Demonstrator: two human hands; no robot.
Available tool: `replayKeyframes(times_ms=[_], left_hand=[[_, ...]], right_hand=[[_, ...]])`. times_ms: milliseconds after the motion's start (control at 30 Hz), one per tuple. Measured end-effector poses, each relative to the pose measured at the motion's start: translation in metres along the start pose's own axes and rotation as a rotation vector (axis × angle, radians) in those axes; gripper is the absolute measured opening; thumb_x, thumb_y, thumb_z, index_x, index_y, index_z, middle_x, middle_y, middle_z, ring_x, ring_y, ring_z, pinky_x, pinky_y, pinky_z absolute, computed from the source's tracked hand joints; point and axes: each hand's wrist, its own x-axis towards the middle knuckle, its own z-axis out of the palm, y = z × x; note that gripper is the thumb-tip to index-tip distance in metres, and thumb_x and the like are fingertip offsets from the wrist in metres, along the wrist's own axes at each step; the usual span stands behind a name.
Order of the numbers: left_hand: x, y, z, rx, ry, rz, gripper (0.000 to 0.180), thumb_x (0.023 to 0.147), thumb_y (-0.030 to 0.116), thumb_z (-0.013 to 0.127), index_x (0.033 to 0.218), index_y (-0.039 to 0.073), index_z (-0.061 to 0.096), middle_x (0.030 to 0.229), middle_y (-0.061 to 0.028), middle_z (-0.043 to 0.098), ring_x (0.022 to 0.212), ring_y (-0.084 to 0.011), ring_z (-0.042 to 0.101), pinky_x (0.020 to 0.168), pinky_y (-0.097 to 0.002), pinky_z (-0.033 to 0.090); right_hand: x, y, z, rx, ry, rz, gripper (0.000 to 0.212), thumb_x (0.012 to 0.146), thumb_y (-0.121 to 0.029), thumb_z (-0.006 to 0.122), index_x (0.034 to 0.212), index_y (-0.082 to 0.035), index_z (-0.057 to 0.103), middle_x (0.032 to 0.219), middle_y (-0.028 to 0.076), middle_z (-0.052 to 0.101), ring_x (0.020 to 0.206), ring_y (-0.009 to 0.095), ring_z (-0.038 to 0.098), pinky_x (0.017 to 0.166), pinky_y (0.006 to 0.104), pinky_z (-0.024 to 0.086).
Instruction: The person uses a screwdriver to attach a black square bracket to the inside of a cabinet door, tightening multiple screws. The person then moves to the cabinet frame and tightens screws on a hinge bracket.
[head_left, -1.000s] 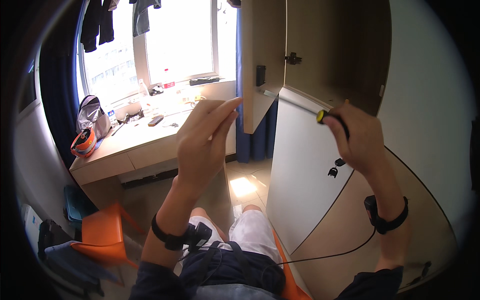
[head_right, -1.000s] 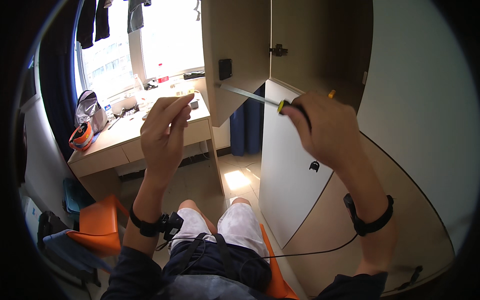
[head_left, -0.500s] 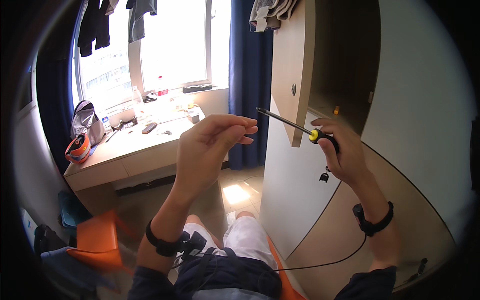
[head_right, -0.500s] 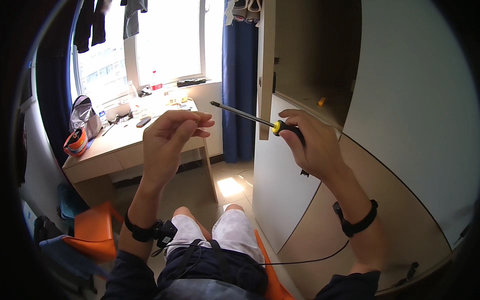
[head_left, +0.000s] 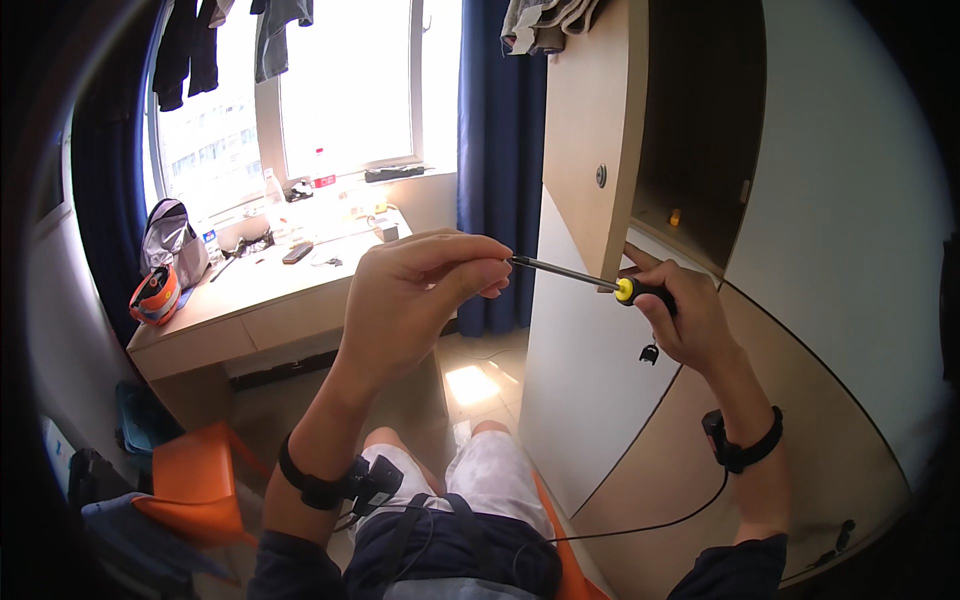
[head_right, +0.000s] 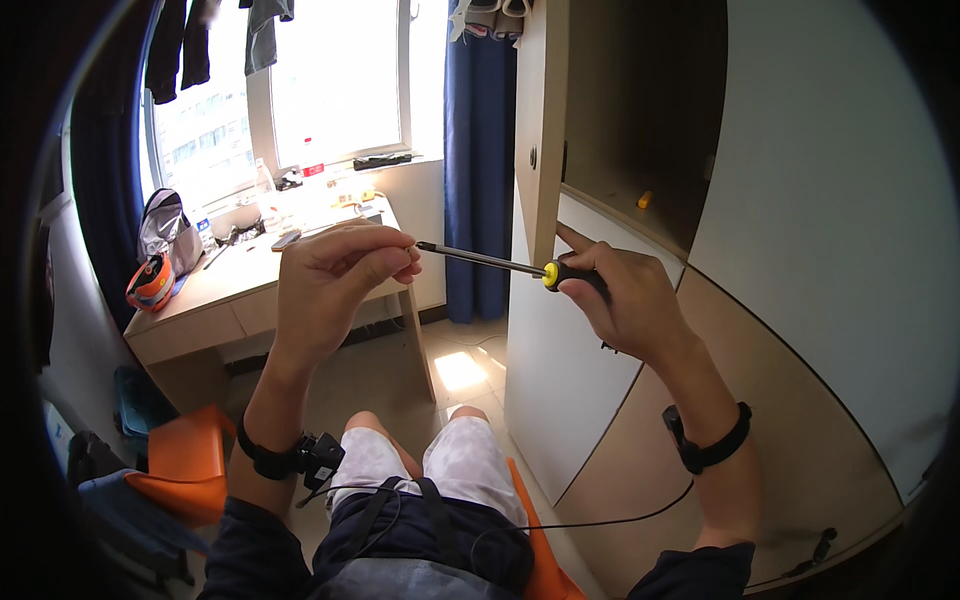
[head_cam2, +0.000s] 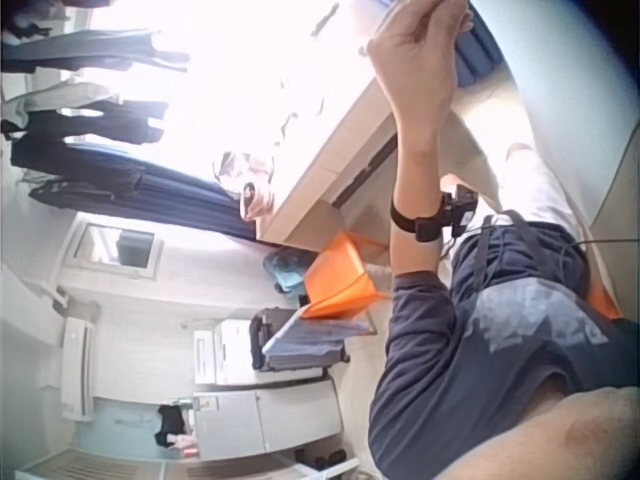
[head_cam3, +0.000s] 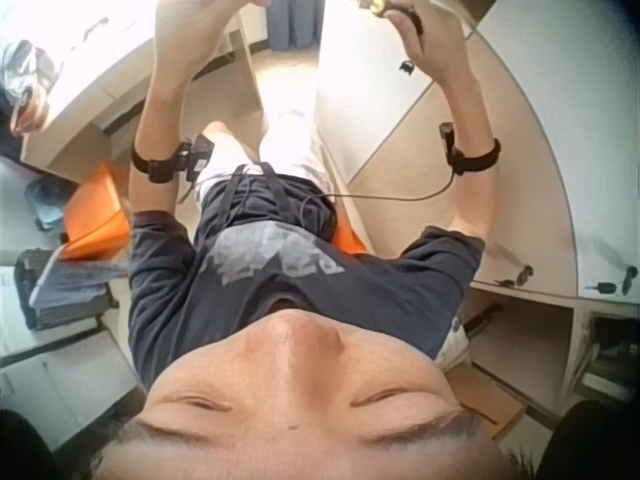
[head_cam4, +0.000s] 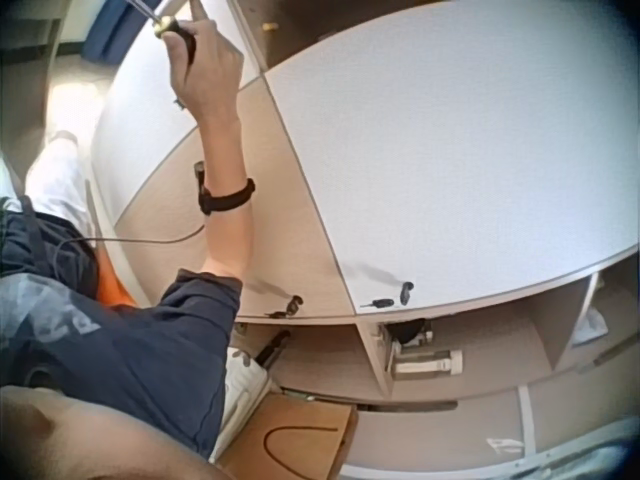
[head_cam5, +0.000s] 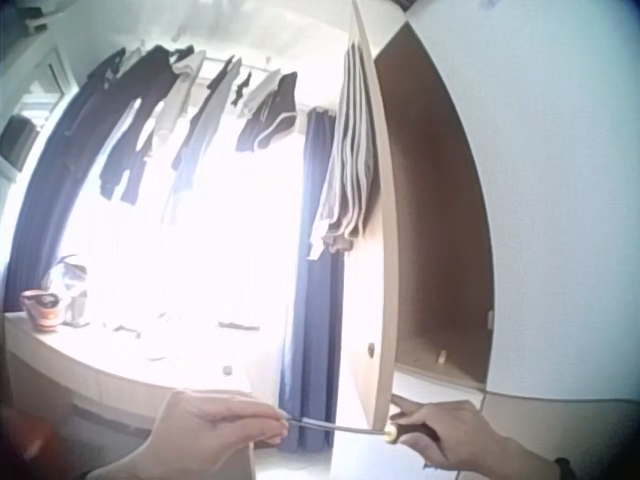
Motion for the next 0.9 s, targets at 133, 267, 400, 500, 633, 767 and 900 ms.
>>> replayKeyframes(times_ms=[133,267,400,500,633,767,900], left_hand=[[0.000,0.001,-0.002,0.084,-0.012,0.012,0.015,0.084,0.005,0.064,0.097,-0.001,0.069,0.084,-0.0081,0.068,0.074,-0.0122,0.066,0.069,-0.0221,0.054],[0.001,0.002,0.000,0.175,0.027,0.053,0.014,0.084,0.006,0.065,0.095,0.000,0.070,0.084,-0.0076,0.068,0.072,-0.0120,0.066,0.065,-0.0220,0.053],[0.002,-0.001,-0.002,0.228,0.005,0.083,0.013,0.084,0.007,0.065,0.094,0.001,0.070,0.084,-0.0079,0.068,0.072,-0.0120,0.065,0.064,-0.0220,0.053],[0.002,-0.001,-0.006,0.271,-0.022,0.094,0.013,0.084,0.007,0.065,0.094,0.001,0.070,0.084,-0.0077,0.068,0.071,-0.0117,0.065,0.063,-0.0218,0.052],[0.002,0.001,-0.007,0.206,-0.043,0.053,0.012,0.084,0.006,0.065,0.093,0.000,0.069,0.082,-0.0065,0.067,0.069,-0.0107,0.062,0.063,-0.0214,0.050],[0.001,0.004,-0.006,0.190,-0.047,-0.051,0.013,0.085,0.008,0.064,0.094,-0.002,0.068,0.081,-0.0056,0.065,0.068,-0.0098,0.060,0.063,-0.0212,0.050],[0.001,0.001,-0.005,0.179,-0.047,-0.121,0.014,0.086,0.009,0.064,0.094,-0.002,0.067,0.080,-0.0053,0.065,0.067,-0.0097,0.060,0.063,-0.0214,0.049]], right_hand=[[0.000,-0.004,-0.001,-0.009,-0.017,0.026,0.020,0.085,-0.018,0.065,0.087,-0.003,0.051,0.110,0.016,0.065,0.054,0.022,0.059,0.052,0.0279,0.046],[0.003,-0.009,-0.004,-0.056,-0.027,0.005,0.020,0.086,-0.018,0.065,0.087,-0.004,0.052,0.103,0.014,0.068,0.053,0.021,0.057,0.051,0.0278,0.045],[0.004,-0.011,-0.004,-0.063,-0.022,0.001,0.019,0.085,-0.019,0.065,0.086,-0.005,0.053,0.090,0.011,0.069,0.053,0.021,0.057,0.051,0.0282,0.045],[0.005,-0.010,-0.002,-0.076,0.001,-0.025,0.020,0.085,-0.021,0.066,0.086,-0.005,0.054,0.082,0.009,0.069,0.053,0.021,0.058,0.051,0.0285,0.045],[0.005,-0.011,-0.001,-0.084,0.001,-0.022,0.021,0.085,-0.023,0.067,0.086,-0.006,0.055,0.078,0.007,0.067,0.056,0.022,0.059,0.053,0.0292,0.046],[0.004,-0.012,0.000,-0.085,-0.023,0.010,0.021,0.085,-0.025,0.067,0.088,-0.007,0.056,0.077,0.007,0.067,0.061,0.022,0.061,0.057,0.0301,0.048],[0.003,-0.011,0.002,-0.123,-0.014,-0.023,0.023,0.086,-0.029,0.065,0.088,-0.007,0.057,0.079,0.007,0.067,0.061,0.022,0.061,0.057,0.0303,0.048]])
